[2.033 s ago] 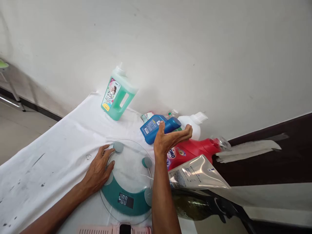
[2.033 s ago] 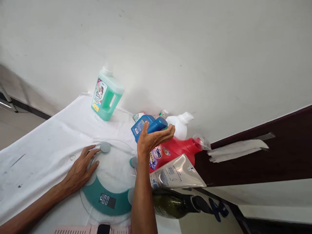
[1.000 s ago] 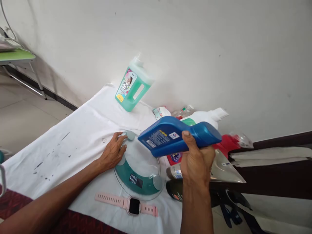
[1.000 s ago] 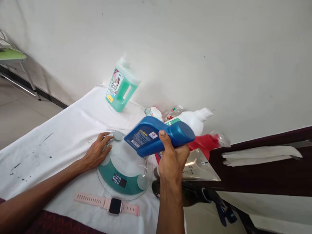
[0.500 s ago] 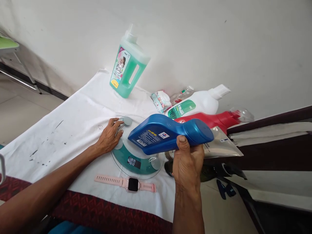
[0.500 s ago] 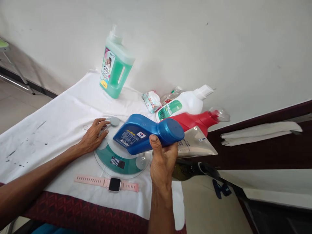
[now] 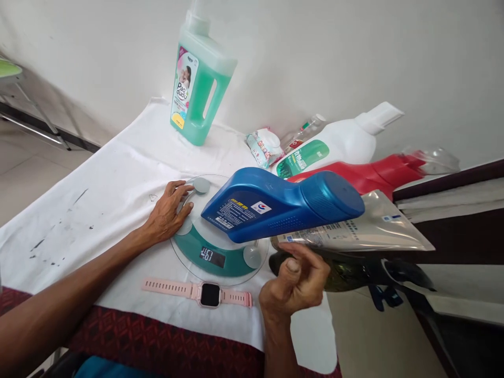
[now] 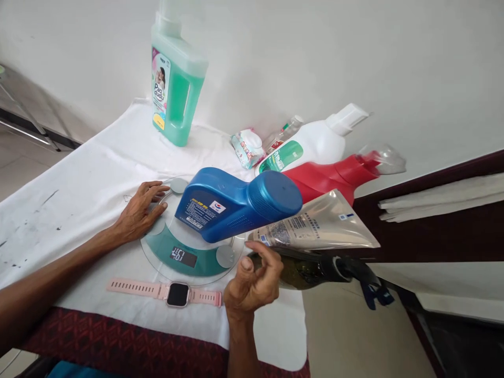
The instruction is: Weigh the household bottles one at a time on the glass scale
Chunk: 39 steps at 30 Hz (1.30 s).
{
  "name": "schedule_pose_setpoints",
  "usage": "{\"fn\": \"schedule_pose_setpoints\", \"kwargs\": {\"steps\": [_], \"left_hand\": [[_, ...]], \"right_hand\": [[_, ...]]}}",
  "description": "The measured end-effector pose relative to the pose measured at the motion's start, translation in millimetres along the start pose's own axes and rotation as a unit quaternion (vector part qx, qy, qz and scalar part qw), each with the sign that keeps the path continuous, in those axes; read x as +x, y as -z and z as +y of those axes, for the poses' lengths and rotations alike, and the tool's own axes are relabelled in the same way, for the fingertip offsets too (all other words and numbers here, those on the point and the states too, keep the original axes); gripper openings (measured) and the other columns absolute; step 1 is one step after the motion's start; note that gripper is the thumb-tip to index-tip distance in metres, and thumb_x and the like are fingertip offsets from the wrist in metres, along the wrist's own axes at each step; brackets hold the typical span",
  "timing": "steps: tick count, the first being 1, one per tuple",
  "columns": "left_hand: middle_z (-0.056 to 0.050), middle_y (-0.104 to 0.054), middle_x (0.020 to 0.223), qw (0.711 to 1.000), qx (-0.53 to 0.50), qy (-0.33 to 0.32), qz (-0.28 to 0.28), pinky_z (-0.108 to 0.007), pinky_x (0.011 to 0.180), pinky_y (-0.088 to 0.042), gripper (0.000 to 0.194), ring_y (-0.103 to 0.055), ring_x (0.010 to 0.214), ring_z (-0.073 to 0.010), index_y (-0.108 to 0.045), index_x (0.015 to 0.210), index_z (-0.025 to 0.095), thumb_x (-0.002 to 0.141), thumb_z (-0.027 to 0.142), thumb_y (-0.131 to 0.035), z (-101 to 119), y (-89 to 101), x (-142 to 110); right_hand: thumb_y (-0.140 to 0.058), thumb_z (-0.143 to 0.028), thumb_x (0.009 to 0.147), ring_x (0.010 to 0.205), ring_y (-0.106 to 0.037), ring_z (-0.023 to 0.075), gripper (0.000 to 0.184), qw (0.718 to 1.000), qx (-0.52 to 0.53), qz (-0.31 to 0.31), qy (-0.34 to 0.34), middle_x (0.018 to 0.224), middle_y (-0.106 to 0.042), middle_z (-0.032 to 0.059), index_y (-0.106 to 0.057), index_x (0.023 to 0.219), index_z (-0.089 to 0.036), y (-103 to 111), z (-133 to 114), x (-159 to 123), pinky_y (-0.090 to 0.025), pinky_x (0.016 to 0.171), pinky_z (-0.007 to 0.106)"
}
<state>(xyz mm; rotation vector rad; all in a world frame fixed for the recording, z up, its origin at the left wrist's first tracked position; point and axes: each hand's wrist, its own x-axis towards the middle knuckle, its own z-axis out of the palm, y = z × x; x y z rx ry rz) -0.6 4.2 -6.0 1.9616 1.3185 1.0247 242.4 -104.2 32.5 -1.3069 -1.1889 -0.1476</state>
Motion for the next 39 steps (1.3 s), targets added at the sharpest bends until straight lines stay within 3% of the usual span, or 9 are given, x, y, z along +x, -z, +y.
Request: {"fn": "schedule_pose_setpoints", "kwargs": {"steps": [3,7,14,29,31,33,36,39], "left_hand": [[-0.014,-0.049,0.145,1.000,0.009,0.001,-0.005,-0.053,0.100,-0.061,0.039,-0.071,0.103,-0.0217,-0.056,0.138,0.021,0.101,0.033,-0.053,1,0.7,1],[-0.013,-0.050,0.144,1.000,0.024,-0.004,-0.002,-0.054,0.100,-0.061,0.037,-0.071,0.102,-0.0213,-0.057,0.136,0.023,0.101,0.035,-0.054,0,1.0,1],[-0.013,-0.051,0.145,0.999,0.038,-0.005,-0.002,-0.054,0.099,-0.063,0.038,-0.070,0.099,-0.0212,-0.057,0.136,0.023,0.101,0.037,-0.055,0,0.9,2],[-0.013,-0.051,0.146,0.999,0.038,0.003,-0.011,-0.054,0.099,-0.062,0.040,-0.070,0.100,-0.0215,-0.056,0.138,0.023,0.101,0.038,-0.054,4,2.8,2],[-0.013,-0.051,0.146,0.999,0.036,0.005,-0.011,-0.055,0.099,-0.062,0.040,-0.070,0.100,-0.0216,-0.056,0.138,0.024,0.101,0.038,-0.054,3,2.3,2],[-0.013,-0.050,0.146,0.999,0.033,0.007,-0.008,-0.055,0.099,-0.062,0.039,-0.070,0.100,-0.0215,-0.056,0.138,0.024,0.101,0.037,-0.055,3,1.6,2],[-0.012,-0.050,0.145,1.000,0.020,0.010,-0.001,-0.054,0.099,-0.062,0.038,-0.070,0.101,-0.0215,-0.056,0.137,0.024,0.100,0.035,-0.055,2,0.1,1],[-0.013,-0.050,0.145,1.000,0.003,0.015,0.000,-0.053,0.099,-0.061,0.038,-0.070,0.101,-0.0216,-0.056,0.137,0.024,0.100,0.032,-0.055,1,-0.9,0]], "right_hand": [[-0.060,-0.038,0.098,0.071,-0.066,0.0192,0.019,0.996,-0.059,-0.051,0.043,0.078,-0.068,0.0016,-0.069,0.092,-0.022,10,3,-2,-0.053,0.071,0.033],[-0.059,-0.037,0.100,0.056,-0.062,0.0151,0.029,0.991,-0.107,-0.074,0.015,0.064,-0.065,-0.0016,-0.066,0.077,-0.022,18,4,-2,-0.049,0.061,0.028],[-0.056,-0.039,0.103,0.051,-0.060,0.0129,0.039,0.988,-0.127,-0.080,-0.037,0.058,-0.063,-0.0029,-0.065,0.070,-0.021,17,2,2,-0.047,0.058,0.024],[-0.061,-0.032,0.101,0.051,-0.058,0.0112,0.035,0.984,-0.140,-0.111,-0.013,0.056,-0.062,-0.0040,-0.063,0.067,-0.021,17,4,-1,-0.045,0.058,0.024],[-0.064,-0.036,0.099,0.057,-0.061,0.0134,0.030,0.986,-0.125,-0.101,-0.039,0.062,-0.065,-0.0025,-0.066,0.073,-0.021,16,7,-2,-0.048,0.062,0.026],[-0.067,-0.044,0.095,0.069,-0.067,0.0172,0.024,0.989,-0.066,-0.088,-0.097,0.079,-0.071,0.0011,-0.070,0.093,-0.021,13,9,0,-0.053,0.070,0.031],[-0.074,-0.051,0.086,0.104,-0.070,0.0245,0.057,0.978,0.042,-0.115,-0.166,0.118,-0.070,0.0091,-0.060,0.133,-0.023,1,8,9,-0.057,0.094,0.044],[-0.083,-0.048,0.078,0.125,-0.063,0.0275,0.081,0.965,0.089,-0.166,-0.180,0.139,-0.062,0.0119,-0.048,0.148,-0.025,-14,0,25,-0.047,0.113,0.055]]}}
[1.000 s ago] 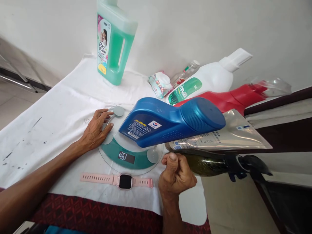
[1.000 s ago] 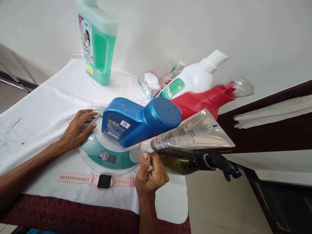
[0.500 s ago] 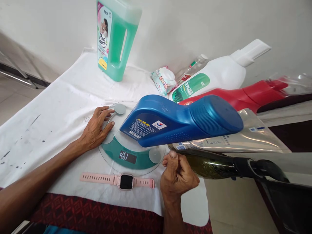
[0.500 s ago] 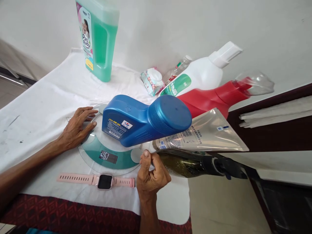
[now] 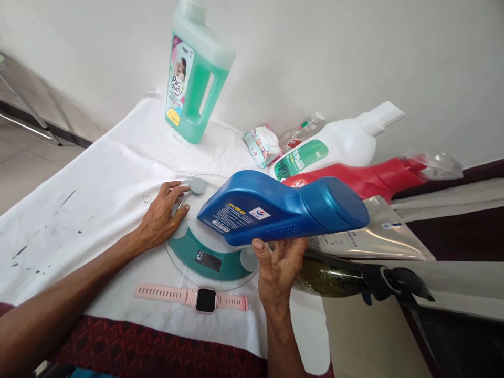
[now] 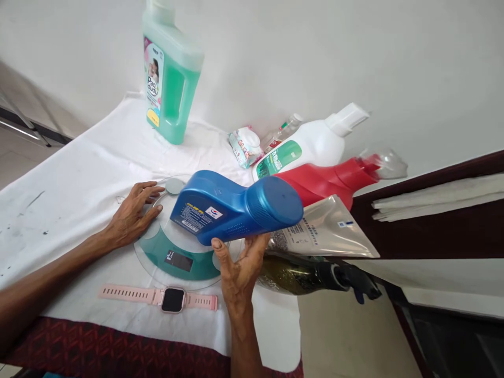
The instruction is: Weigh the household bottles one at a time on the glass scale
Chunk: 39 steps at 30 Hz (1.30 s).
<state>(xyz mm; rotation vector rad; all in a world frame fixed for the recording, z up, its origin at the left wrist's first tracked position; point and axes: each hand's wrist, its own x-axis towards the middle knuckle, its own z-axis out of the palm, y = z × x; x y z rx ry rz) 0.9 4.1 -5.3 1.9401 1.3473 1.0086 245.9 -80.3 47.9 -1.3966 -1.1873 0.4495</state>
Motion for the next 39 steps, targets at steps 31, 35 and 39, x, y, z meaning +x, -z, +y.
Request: {"fn": "schedule_pose_setpoints", "kwargs": {"steps": [31,35,39], "left_hand": [[-0.017,-0.048,0.144,0.997,-0.064,-0.024,0.042,-0.054,0.104,-0.056,0.042,-0.062,0.122,-0.0314,-0.052,0.138,0.020,0.096,0.015,-0.050,-4,-12.1,-10],[-0.018,-0.047,0.142,0.996,-0.070,-0.031,0.049,-0.054,0.109,-0.053,0.043,-0.056,0.131,-0.0330,-0.052,0.137,0.018,0.095,0.013,-0.049,-4,-14.2,-9],[-0.017,-0.047,0.141,0.995,-0.078,-0.031,0.047,-0.054,0.112,-0.052,0.044,-0.054,0.133,-0.0329,-0.050,0.137,0.017,0.093,0.010,-0.048,-3,-15.2,-8]], "right_hand": [[-0.095,-0.038,0.060,0.100,-0.072,0.0245,0.058,0.982,0.164,0.073,0.067,0.104,-0.074,0.0020,-0.070,0.109,-0.019,-116,-99,119,-0.058,0.103,0.051],[-0.094,-0.041,0.061,0.100,-0.073,0.0247,0.071,0.979,0.194,-0.009,0.065,0.109,-0.074,0.0042,-0.064,0.121,-0.018,-192,-89,133,-0.059,0.099,0.049],[-0.090,-0.052,0.064,0.101,-0.072,0.0247,0.071,0.985,0.153,-0.007,0.073,0.113,-0.073,0.0064,-0.060,0.119,-0.019,-264,-76,138,-0.058,0.098,0.048]]}}
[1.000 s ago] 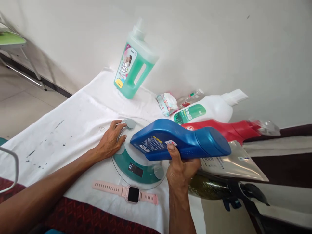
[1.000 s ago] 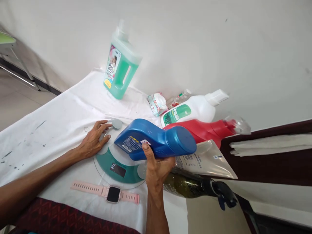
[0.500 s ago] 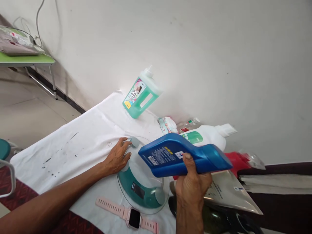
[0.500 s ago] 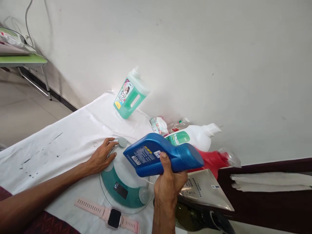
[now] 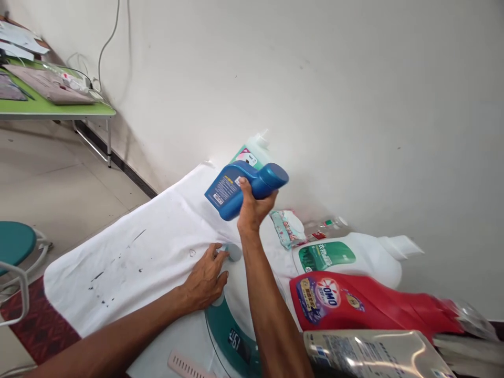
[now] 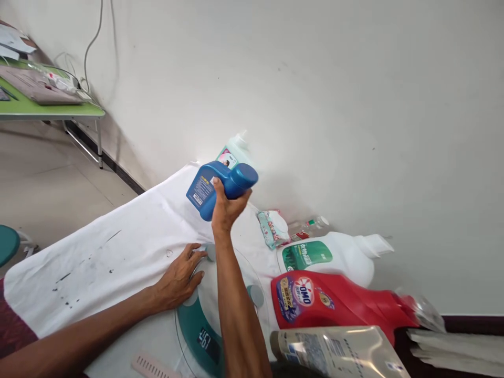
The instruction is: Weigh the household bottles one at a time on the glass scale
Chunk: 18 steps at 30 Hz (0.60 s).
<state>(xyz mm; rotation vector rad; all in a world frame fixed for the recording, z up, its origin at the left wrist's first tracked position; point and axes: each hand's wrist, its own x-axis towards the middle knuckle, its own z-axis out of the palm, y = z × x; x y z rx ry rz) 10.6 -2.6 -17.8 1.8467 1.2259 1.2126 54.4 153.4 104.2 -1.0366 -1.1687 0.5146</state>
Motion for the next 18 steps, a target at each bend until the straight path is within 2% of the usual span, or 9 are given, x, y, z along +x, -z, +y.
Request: {"fn": "schedule_pose_setpoints", "kwargs": {"steps": [3,6,13,18], "left_hand": [[-0.017,-0.047,0.142,1.000,-0.013,0.018,0.004,-0.054,0.111,-0.053,0.041,-0.056,0.130,-0.0328,-0.052,0.132,0.017,0.091,0.009,-0.050,1,-0.9,1],[-0.017,-0.050,0.139,0.999,-0.024,0.011,0.020,-0.053,0.113,-0.052,0.037,-0.055,0.132,-0.0330,-0.053,0.125,0.017,0.089,0.006,-0.050,2,-1.6,1],[-0.018,-0.050,0.140,1.000,-0.003,0.027,0.001,-0.056,0.106,-0.057,0.041,-0.060,0.126,-0.0339,-0.052,0.133,0.018,0.093,0.010,-0.049,7,5.1,4],[-0.017,-0.051,0.142,1.000,0.012,0.017,0.002,-0.053,0.105,-0.058,0.041,-0.066,0.120,-0.0304,-0.053,0.137,0.019,0.096,0.015,-0.049,3,5.3,6]], "right_hand": [[-0.086,-0.058,0.067,0.101,-0.070,0.0253,0.067,0.998,-0.059,0.012,-0.006,0.114,-0.072,0.0078,-0.059,0.115,-0.020,-29,21,-1,-0.056,0.099,0.047],[-0.085,-0.059,0.068,0.105,-0.069,0.0281,0.066,0.993,-0.109,0.040,-0.026,0.115,-0.071,0.0107,-0.056,0.113,-0.020,-40,37,0,-0.054,0.100,0.047],[-0.081,-0.056,0.075,0.106,-0.069,0.0292,0.062,0.988,-0.140,0.057,-0.017,0.114,-0.070,0.0124,-0.051,0.116,-0.021,-35,57,19,-0.054,0.099,0.045],[-0.079,-0.055,0.078,0.113,-0.066,0.0284,0.066,0.987,-0.148,0.057,-0.010,0.123,-0.066,0.0154,-0.048,0.123,-0.019,-29,66,34,-0.051,0.104,0.045]]}}
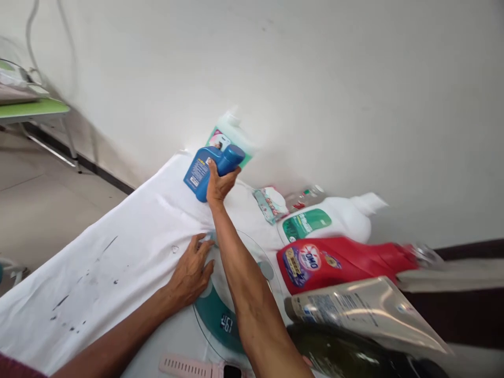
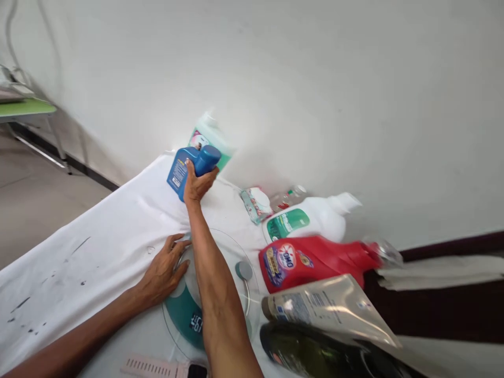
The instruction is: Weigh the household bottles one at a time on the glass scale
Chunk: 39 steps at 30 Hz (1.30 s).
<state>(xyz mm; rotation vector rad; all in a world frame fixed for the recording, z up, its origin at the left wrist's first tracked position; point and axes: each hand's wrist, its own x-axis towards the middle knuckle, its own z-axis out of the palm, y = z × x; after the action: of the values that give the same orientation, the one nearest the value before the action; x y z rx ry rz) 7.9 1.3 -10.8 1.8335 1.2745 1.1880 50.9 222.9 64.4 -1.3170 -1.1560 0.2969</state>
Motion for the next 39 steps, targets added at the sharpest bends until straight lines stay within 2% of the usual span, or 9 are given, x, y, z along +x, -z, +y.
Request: {"fn": "schedule_pose_setpoints", "kwargs": {"steps": [6,10,15,19,23,28,31,35,39], "left_hand": [[-0.017,-0.052,0.143,0.999,0.032,-0.025,0.013,-0.054,0.103,-0.059,0.036,-0.068,0.119,-0.0308,-0.055,0.134,0.019,0.099,0.024,-0.050,-9,-1.6,2],[-0.017,-0.053,0.142,0.999,0.046,-0.017,-0.016,-0.055,0.099,-0.061,0.037,-0.071,0.114,-0.0309,-0.056,0.135,0.020,0.100,0.030,-0.051,-8,4.0,5],[-0.016,-0.051,0.144,0.998,0.053,-0.013,-0.022,-0.057,0.097,-0.061,0.039,-0.072,0.108,-0.0296,-0.056,0.137,0.021,0.101,0.037,-0.050,-6,7.9,5],[-0.016,-0.050,0.147,0.998,0.054,0.003,-0.031,-0.055,0.099,-0.061,0.042,-0.073,0.103,-0.0265,-0.057,0.137,0.020,0.101,0.039,-0.051,-5,9.2,5],[-0.016,-0.051,0.146,0.996,0.071,0.009,-0.045,-0.054,0.098,-0.062,0.046,-0.073,0.102,-0.0265,-0.059,0.136,0.020,0.099,0.046,-0.052,-1,12.9,7],[-0.016,-0.054,0.144,0.994,0.094,0.017,-0.049,-0.054,0.093,-0.064,0.047,-0.074,0.102,-0.0277,-0.061,0.134,0.020,0.097,0.048,-0.053,3,15.4,10],[-0.016,-0.055,0.144,0.994,0.098,0.010,-0.047,-0.055,0.095,-0.064,0.046,-0.074,0.101,-0.0278,-0.062,0.132,0.020,0.096,0.048,-0.054,4,15.5,11],[-0.016,-0.054,0.145,0.994,0.101,0.010,-0.044,-0.055,0.094,-0.064,0.045,-0.074,0.102,-0.0276,-0.061,0.132,0.021,0.096,0.048,-0.055,3,14.8,11],[-0.016,-0.053,0.144,0.995,0.092,0.017,-0.045,-0.053,0.095,-0.064,0.045,-0.074,0.099,-0.0257,-0.061,0.133,0.019,0.096,0.044,-0.055,2,13.4,8]], "right_hand": [[-0.077,-0.059,0.082,0.123,-0.058,0.0282,0.071,0.998,0.008,-0.059,0.026,0.130,-0.060,0.0166,-0.046,0.130,-0.016,18,2,1,-0.046,0.112,0.047],[-0.075,-0.058,0.085,0.136,-0.048,0.0295,0.075,0.995,-0.016,-0.073,0.072,0.141,-0.053,0.0184,-0.042,0.139,-0.017,70,-11,-34,-0.043,0.116,0.052],[-0.072,-0.040,0.094,0.128,-0.057,0.0259,0.055,0.974,-0.090,-0.072,0.197,0.137,-0.056,0.0108,-0.046,0.140,-0.028,207,-42,-101,-0.055,0.104,0.051],[-0.088,-0.031,0.077,0.129,-0.057,0.0329,0.071,0.901,-0.254,0.151,0.319,0.134,-0.053,0.0111,-0.051,0.137,-0.031,333,-51,-130,-0.050,0.110,0.062],[-0.089,-0.041,0.074,0.136,-0.052,0.0347,0.071,0.902,-0.290,0.277,0.158,0.139,-0.051,0.0169,-0.051,0.131,-0.023,413,-29,-143,-0.047,0.111,0.063],[-0.083,-0.055,0.075,0.134,-0.057,0.0300,0.077,0.957,-0.146,0.239,-0.079,0.142,-0.056,0.0176,-0.048,0.133,-0.019,424,3,-154,-0.044,0.116,0.056],[-0.087,-0.053,0.070,0.122,-0.065,0.0293,0.077,0.970,-0.118,0.183,-0.111,0.130,-0.066,0.0146,-0.053,0.130,-0.019,410,8,-154,-0.049,0.110,0.052],[-0.089,-0.052,0.067,0.099,-0.071,0.0276,0.064,0.962,-0.128,0.209,-0.125,0.112,-0.073,0.0113,-0.062,0.115,-0.018,398,5,-153,-0.057,0.096,0.049],[-0.087,-0.046,0.073,0.107,-0.071,0.0278,0.065,0.964,-0.108,0.220,-0.099,0.120,-0.073,0.0114,-0.062,0.126,-0.018,388,-12,-159,-0.058,0.096,0.049]]}}
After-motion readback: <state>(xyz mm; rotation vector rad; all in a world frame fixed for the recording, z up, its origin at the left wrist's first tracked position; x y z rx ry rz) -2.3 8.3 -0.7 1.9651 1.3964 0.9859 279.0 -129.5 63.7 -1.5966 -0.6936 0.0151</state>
